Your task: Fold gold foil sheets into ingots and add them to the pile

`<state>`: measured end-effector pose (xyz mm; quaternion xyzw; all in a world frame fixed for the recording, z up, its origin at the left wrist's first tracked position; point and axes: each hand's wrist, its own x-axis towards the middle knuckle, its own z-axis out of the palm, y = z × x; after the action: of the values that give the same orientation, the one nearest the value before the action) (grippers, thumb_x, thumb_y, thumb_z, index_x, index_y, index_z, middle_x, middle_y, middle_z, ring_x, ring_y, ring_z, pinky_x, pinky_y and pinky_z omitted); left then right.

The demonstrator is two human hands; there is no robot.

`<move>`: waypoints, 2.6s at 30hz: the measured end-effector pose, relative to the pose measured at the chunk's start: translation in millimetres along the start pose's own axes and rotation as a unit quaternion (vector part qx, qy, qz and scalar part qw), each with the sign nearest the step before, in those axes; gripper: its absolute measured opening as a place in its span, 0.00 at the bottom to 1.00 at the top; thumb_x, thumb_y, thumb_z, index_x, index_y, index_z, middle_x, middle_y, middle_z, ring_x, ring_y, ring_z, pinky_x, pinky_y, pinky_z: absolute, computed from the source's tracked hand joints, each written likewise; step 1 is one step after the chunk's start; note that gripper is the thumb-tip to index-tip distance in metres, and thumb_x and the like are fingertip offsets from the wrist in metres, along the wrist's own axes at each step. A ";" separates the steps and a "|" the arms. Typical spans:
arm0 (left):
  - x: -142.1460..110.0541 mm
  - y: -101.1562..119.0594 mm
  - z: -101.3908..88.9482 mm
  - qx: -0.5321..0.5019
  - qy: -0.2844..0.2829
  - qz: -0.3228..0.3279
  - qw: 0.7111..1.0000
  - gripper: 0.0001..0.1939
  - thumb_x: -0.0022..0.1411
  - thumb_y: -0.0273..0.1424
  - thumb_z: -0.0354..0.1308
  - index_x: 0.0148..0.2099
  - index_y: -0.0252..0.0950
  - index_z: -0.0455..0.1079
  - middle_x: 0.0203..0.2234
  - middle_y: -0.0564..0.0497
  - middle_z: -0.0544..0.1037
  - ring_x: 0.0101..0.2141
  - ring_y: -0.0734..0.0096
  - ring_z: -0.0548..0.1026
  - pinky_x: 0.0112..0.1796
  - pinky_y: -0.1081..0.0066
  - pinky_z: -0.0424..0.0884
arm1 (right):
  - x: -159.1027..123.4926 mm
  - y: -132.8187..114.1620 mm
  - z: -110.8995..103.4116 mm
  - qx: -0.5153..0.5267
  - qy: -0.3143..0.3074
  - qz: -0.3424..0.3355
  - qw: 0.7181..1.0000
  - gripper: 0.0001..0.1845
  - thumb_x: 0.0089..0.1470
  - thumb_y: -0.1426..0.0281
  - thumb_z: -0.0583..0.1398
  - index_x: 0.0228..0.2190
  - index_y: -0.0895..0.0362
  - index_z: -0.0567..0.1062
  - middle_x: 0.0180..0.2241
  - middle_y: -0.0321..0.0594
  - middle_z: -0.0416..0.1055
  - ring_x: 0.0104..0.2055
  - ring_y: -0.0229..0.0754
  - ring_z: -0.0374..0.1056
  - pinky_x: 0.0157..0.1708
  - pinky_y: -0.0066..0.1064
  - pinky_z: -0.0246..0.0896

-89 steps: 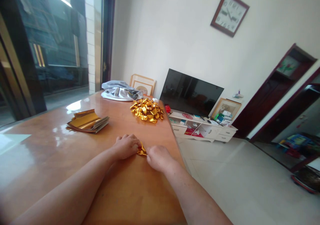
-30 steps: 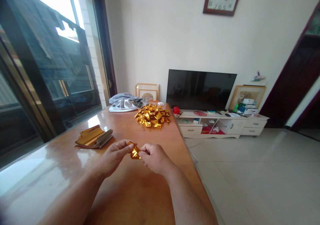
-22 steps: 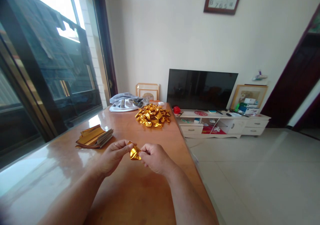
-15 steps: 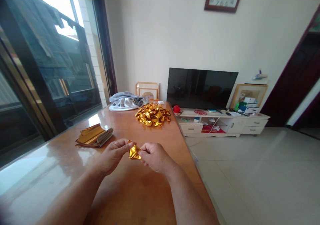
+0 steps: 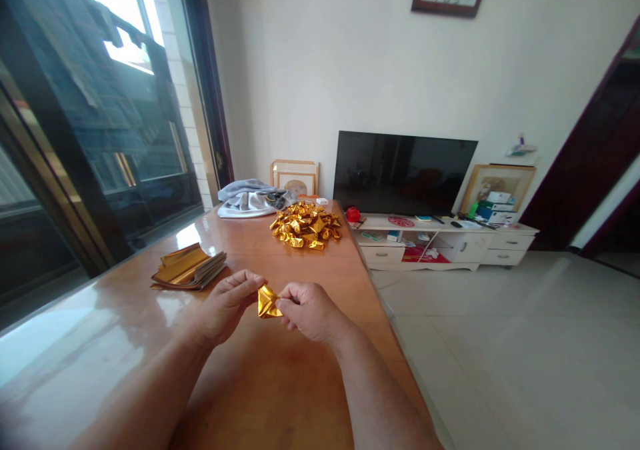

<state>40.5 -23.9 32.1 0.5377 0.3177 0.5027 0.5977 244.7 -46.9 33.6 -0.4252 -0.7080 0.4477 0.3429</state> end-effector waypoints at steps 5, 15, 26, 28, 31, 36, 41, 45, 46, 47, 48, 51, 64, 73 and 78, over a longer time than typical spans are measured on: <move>-0.7 -2.5 4.7 0.000 -0.033 -0.025 0.999 0.11 0.62 0.37 0.63 0.41 0.35 0.71 0.28 0.52 0.75 0.29 0.73 0.72 0.33 0.71 0.67 | 1.1 0.9 0.1 0.005 0.000 0.007 1.000 0.09 0.60 0.66 0.56 0.32 0.57 0.73 0.24 0.34 0.71 0.24 0.34 0.67 0.25 0.24 0.61; 0.5 -7.3 5.9 0.048 -0.062 -0.012 0.997 0.13 0.62 0.37 0.63 0.32 0.32 0.71 0.25 0.52 0.74 0.28 0.74 0.68 0.32 0.73 0.63 | -0.8 -1.4 -0.4 0.003 -0.011 0.004 1.000 0.12 0.63 0.64 0.54 0.31 0.57 0.72 0.25 0.35 0.71 0.25 0.34 0.67 0.25 0.24 0.61; 1.7 -11.4 10.1 0.052 -0.047 -0.002 0.998 0.14 0.62 0.39 0.62 0.31 0.32 0.71 0.24 0.52 0.75 0.27 0.74 0.68 0.31 0.73 0.63 | 0.4 -2.0 0.2 0.006 -0.002 0.011 1.000 0.14 0.63 0.63 0.53 0.29 0.57 0.70 0.24 0.35 0.71 0.24 0.34 0.67 0.26 0.24 0.62; 1.4 -11.5 10.5 0.028 -0.052 -0.006 0.998 0.14 0.62 0.39 0.62 0.32 0.32 0.72 0.25 0.52 0.75 0.27 0.74 0.69 0.31 0.73 0.64 | 0.4 -2.1 -0.1 0.007 -0.006 0.006 1.000 0.14 0.63 0.63 0.53 0.29 0.57 0.70 0.25 0.35 0.72 0.24 0.34 0.68 0.26 0.24 0.62; 0.9 -11.4 11.8 -0.005 -0.057 -0.018 0.998 0.13 0.62 0.38 0.63 0.32 0.33 0.72 0.25 0.52 0.75 0.27 0.74 0.69 0.32 0.73 0.64 | 0.3 -2.3 -0.2 -0.001 0.001 0.000 1.000 0.14 0.64 0.64 0.52 0.30 0.57 0.71 0.25 0.35 0.72 0.24 0.34 0.68 0.26 0.24 0.61; 0.0 -9.7 14.0 -0.032 -0.075 -0.046 0.996 0.11 0.61 0.37 0.64 0.35 0.33 0.73 0.28 0.50 0.77 0.30 0.71 0.73 0.36 0.70 0.67 | 0.3 -1.5 0.8 -0.011 0.021 -0.006 1.000 0.14 0.63 0.64 0.53 0.28 0.57 0.70 0.24 0.34 0.71 0.24 0.34 0.66 0.25 0.23 0.60; 1.0 -11.5 11.4 -0.012 -0.085 -0.057 0.995 0.12 0.57 0.35 0.68 0.34 0.31 0.74 0.27 0.48 0.78 0.30 0.69 0.74 0.36 0.69 0.67 | 0.7 -0.7 2.7 -0.026 0.031 0.002 0.999 0.13 0.62 0.65 0.53 0.28 0.57 0.70 0.23 0.34 0.71 0.23 0.34 0.67 0.24 0.23 0.60; 1.7 -12.9 8.1 -0.016 -0.089 -0.056 0.994 0.11 0.58 0.36 0.66 0.34 0.31 0.75 0.28 0.47 0.79 0.30 0.70 0.73 0.36 0.69 0.67 | -0.1 -1.8 1.4 -0.029 0.022 -0.002 0.999 0.13 0.62 0.65 0.53 0.28 0.57 0.70 0.23 0.34 0.72 0.23 0.34 0.67 0.24 0.23 0.60; 1.6 -12.5 7.4 -0.016 -0.087 -0.055 0.995 0.11 0.59 0.36 0.66 0.33 0.31 0.75 0.27 0.48 0.78 0.29 0.71 0.73 0.35 0.70 0.67 | -0.4 -2.1 0.7 -0.028 0.019 -0.003 0.999 0.13 0.62 0.65 0.53 0.29 0.57 0.70 0.23 0.35 0.72 0.24 0.34 0.67 0.24 0.23 0.61; 1.5 -11.7 6.7 -0.015 -0.083 -0.054 0.995 0.11 0.59 0.36 0.65 0.32 0.31 0.75 0.26 0.48 0.78 0.28 0.72 0.72 0.34 0.71 0.66 | -0.7 -2.5 0.0 -0.026 0.016 -0.003 1.000 0.12 0.62 0.65 0.53 0.29 0.57 0.70 0.24 0.35 0.72 0.24 0.34 0.67 0.24 0.23 0.61; 1.3 -10.7 6.0 -0.012 -0.078 -0.053 0.995 0.12 0.59 0.36 0.65 0.31 0.31 0.75 0.25 0.49 0.77 0.28 0.73 0.71 0.33 0.72 0.65 | -1.0 -2.8 -0.6 -0.022 0.013 -0.003 1.000 0.12 0.62 0.65 0.53 0.29 0.57 0.70 0.24 0.35 0.72 0.24 0.34 0.67 0.24 0.23 0.61; 0.7 -7.6 3.8 -0.005 -0.068 -0.051 0.996 0.14 0.60 0.38 0.64 0.29 0.31 0.75 0.24 0.50 0.77 0.27 0.73 0.70 0.32 0.72 0.64 | -1.7 -3.9 -1.5 -0.009 0.004 -0.001 1.000 0.12 0.63 0.64 0.54 0.30 0.57 0.71 0.24 0.35 0.72 0.24 0.34 0.67 0.25 0.23 0.61; 0.6 -8.8 5.2 0.009 -0.058 -0.056 0.997 0.21 0.61 0.47 0.60 0.34 0.31 0.76 0.28 0.46 0.79 0.30 0.67 0.73 0.34 0.68 0.67 | -2.4 -8.3 -0.6 0.004 0.011 0.007 1.000 0.13 0.62 0.64 0.55 0.29 0.57 0.71 0.23 0.34 0.71 0.23 0.34 0.67 0.24 0.23 0.61; 4.7 -12.5 6.6 0.045 -0.031 -0.005 0.999 0.13 0.59 0.39 0.65 0.32 0.32 0.75 0.26 0.50 0.77 0.28 0.72 0.70 0.33 0.71 0.64 | 2.2 1.4 -2.7 0.003 0.029 0.036 0.999 0.18 0.62 0.58 0.55 0.27 0.57 0.71 0.23 0.36 0.72 0.22 0.34 0.67 0.24 0.23 0.60; 7.0 -15.0 5.3 0.042 -0.028 -0.015 0.999 0.13 0.58 0.40 0.65 0.32 0.33 0.76 0.26 0.50 0.78 0.28 0.71 0.70 0.33 0.71 0.64 | 2.2 2.5 -4.1 -0.024 0.028 0.035 0.999 0.19 0.63 0.57 0.54 0.27 0.57 0.70 0.22 0.35 0.71 0.22 0.34 0.67 0.24 0.23 0.60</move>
<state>51.4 -17.8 20.0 0.5715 0.3296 0.4646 0.5907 248.1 -42.9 33.0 -0.4706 -0.6930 0.4303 0.3364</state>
